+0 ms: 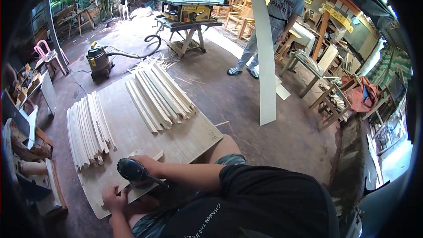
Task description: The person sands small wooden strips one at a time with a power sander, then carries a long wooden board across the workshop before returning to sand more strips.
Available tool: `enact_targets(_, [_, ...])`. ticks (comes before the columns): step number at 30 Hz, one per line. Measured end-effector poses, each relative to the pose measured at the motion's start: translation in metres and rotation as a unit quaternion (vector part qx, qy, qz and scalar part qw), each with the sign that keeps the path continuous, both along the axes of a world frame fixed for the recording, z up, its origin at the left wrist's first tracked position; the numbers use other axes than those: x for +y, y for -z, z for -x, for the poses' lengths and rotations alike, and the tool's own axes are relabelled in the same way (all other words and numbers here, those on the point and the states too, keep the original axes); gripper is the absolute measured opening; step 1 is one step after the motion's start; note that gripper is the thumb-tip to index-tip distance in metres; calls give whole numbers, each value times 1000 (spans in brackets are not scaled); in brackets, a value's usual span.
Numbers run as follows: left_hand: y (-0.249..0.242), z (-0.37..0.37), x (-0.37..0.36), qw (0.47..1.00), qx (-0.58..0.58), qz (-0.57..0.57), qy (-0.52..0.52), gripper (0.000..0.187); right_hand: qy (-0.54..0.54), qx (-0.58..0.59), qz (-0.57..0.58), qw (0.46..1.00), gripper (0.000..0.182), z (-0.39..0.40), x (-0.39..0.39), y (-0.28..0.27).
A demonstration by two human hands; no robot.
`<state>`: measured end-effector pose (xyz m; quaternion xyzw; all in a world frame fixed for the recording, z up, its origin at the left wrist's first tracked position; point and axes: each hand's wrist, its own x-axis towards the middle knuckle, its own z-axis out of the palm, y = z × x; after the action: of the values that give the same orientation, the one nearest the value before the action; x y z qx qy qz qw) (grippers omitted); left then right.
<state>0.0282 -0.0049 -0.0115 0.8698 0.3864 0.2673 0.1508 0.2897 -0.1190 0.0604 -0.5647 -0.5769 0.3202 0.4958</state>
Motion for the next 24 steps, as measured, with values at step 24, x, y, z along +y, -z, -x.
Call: enact_targets(24, [-4, 1, -2, 1000, -17, -1, 7, 33, 34, -28, -40, 998, 73, -7, 2, 4])
